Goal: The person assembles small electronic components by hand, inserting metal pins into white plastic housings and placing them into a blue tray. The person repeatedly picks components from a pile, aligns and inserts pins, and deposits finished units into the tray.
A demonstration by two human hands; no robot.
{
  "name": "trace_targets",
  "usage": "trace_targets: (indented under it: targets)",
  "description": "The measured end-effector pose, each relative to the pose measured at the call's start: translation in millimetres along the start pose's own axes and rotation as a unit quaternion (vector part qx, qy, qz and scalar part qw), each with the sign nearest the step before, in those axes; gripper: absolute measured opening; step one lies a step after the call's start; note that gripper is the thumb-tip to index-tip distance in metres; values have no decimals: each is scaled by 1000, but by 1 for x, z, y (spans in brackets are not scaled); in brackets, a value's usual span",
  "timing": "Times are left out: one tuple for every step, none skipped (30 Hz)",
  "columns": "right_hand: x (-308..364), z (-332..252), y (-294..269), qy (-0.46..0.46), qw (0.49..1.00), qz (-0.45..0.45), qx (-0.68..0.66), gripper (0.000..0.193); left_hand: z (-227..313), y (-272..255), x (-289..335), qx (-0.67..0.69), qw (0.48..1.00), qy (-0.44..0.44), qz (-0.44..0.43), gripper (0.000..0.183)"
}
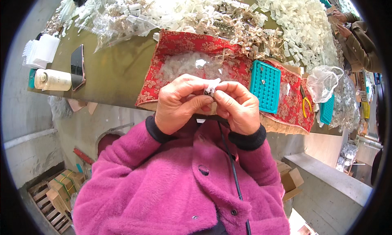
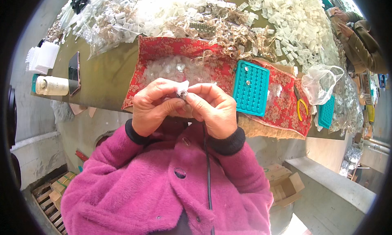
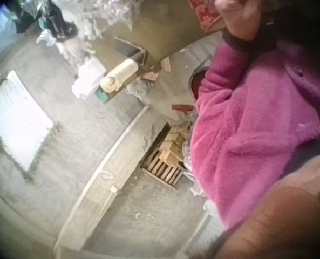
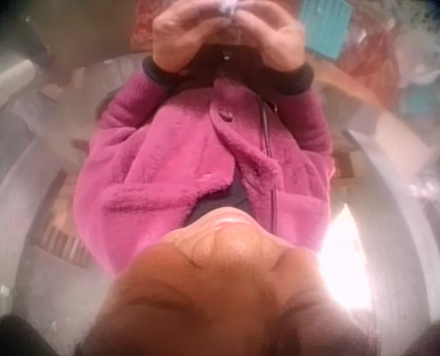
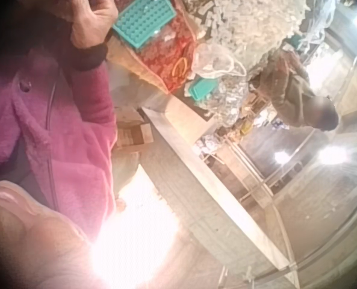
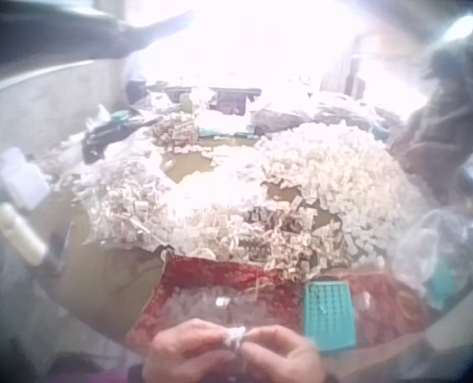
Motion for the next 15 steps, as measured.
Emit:
trace_targets:
  targets:
    - [1, 3, -1, 9, 1000, 5, -2, 20, 7, 2, 0, -60, 998, 36, 0, 27]
    - [1, 6, -3, 19, 1000, 12, -4, 20, 14, 3, 1, -120, 990, 73, 1, 27]
    - [2, 8, -4, 25, 1000, 18, -8, 20, 21, 6, 2, -178, 977, 114, 0, 26]
    - [3, 10, -4, 30, 999, 17, -11, 19, 21, 6, 1, -187, 976, 110, -1, 26]
    - [4, 11, -4, 33, 999, 16, -16, 19, 22, 5, 0, -195, 975, 111, -2, 26]
    - [4, 12, -2, 29, 999, 3, -34, 19, 23, 5, 1, -202, 973, 113, -2, 26]
    - [4, 12, -5, 27, 999, 13, -36, 19, 14, 0, -2, -133, 990, 48, -3, 25]
    - [2, 10, -5, 20, 998, 12, -51, 18, 4, -3, -3, -62, 998, -17, -3, 24]
    - [1, 9, -7, 14, 999, 17, -47, 18, -6, -4, -4, 6, 997, -80, -7, 23]
    - [-4, 4, -10, -17, 999, 24, -39, 20, -11, -7, -4, 45, 992, -116, -7, 23]
    - [-5, -6, -10, -60, 997, 17, -46, 20, -16, -8, -4, 80, 985, -153, -13, 22]
    - [-6, -15, -12, -97, 995, 19, -26, 21, -22, -9, -4, 115, 975, -191, -20, 23]
    - [-8, -21, -12, -111, 993, 7, -41, 23, -22, -10, -5, 145, 971, -189, -21, 23]
    - [-8, -23, -10, -104, 994, -10, -42, 24, -25, -10, -6, 170, 965, -200, -25, 24]
    - [-8, -25, -8, -95, 994, -25, -40, 24, -27, -10, -6, 195, 957, -210, -29, 25]
Point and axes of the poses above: each hand's wrist, its own x-axis away from the middle knuckle, its own y-axis out of the palm, z = x × y, the point moved 9 cm from there along -x, towards the middle knuckle, and after that the axes turned 10 degrees about -y, right-handed, at the moved point
